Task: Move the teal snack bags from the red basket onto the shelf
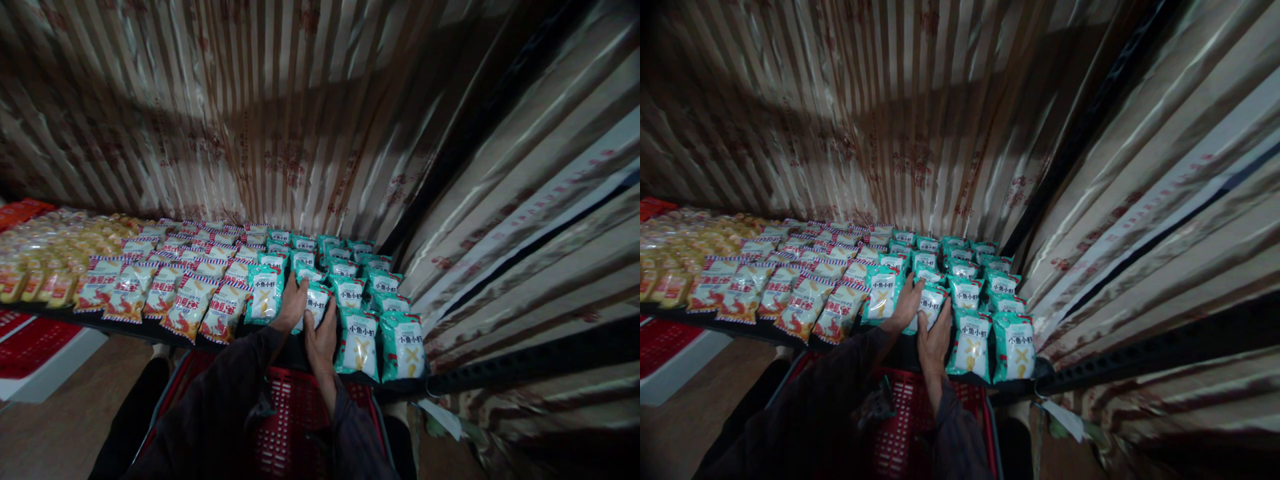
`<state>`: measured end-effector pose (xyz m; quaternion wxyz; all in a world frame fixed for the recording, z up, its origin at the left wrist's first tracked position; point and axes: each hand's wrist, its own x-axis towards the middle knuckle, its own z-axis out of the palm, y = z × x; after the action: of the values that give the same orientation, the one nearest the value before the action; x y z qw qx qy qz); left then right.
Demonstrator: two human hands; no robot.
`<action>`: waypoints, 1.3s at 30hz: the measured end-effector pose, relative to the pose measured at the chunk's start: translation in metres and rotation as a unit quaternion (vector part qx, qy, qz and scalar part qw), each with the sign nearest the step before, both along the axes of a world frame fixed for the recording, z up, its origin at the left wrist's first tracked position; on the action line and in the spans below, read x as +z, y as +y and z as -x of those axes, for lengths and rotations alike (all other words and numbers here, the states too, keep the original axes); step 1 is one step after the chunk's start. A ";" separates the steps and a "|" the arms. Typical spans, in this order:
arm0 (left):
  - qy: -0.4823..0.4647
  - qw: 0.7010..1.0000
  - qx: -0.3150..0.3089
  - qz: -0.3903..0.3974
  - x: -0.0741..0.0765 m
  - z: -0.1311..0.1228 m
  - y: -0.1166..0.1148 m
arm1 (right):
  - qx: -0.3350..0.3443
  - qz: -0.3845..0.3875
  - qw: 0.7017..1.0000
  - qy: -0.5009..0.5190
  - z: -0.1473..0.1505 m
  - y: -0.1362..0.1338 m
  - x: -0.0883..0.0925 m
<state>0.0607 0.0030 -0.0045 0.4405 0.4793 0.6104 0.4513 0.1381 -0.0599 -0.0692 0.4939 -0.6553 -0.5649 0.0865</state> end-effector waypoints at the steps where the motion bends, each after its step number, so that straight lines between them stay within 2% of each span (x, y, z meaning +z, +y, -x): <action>1: 0.000 1.000 0.002 -0.001 -0.001 -0.001 0.000 | 0.002 -0.012 1.000 -0.016 0.000 -0.001 -0.001; 6: 0.004 1.000 0.003 -0.015 -0.002 -0.002 -0.002 | 0.014 -0.047 0.996 -0.070 0.000 -0.002 -0.006; 14: 0.009 0.998 -0.004 -0.067 -0.012 -0.002 -0.015 | 0.033 -0.028 0.998 -0.050 -0.004 0.003 -0.011; 18: 0.043 0.995 -0.003 -0.089 -0.017 -0.004 -0.020 | 0.049 -0.026 0.997 -0.047 -0.005 0.005 -0.015; 22: 0.072 0.989 0.006 -0.128 -0.025 -0.009 -0.034 | 0.050 -0.037 0.996 -0.056 -0.008 0.004 -0.020; 27: 0.100 0.975 0.008 -0.198 -0.042 -0.012 -0.057 | 0.043 -0.035 0.997 -0.058 -0.011 -0.001 -0.025; 33: 0.122 0.972 -0.026 -0.201 -0.053 -0.007 -0.081 | 0.057 -0.016 0.997 -0.059 -0.016 -0.006 -0.030; 39: 0.111 0.981 -0.042 -0.155 -0.060 -0.006 -0.097 | 0.062 0.012 0.997 -0.035 -0.017 -0.001 -0.029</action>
<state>0.0672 -0.0940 -0.0640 0.3086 0.6143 0.5573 0.4657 0.1556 -0.0609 -0.0982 0.4593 -0.6274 -0.6207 0.1009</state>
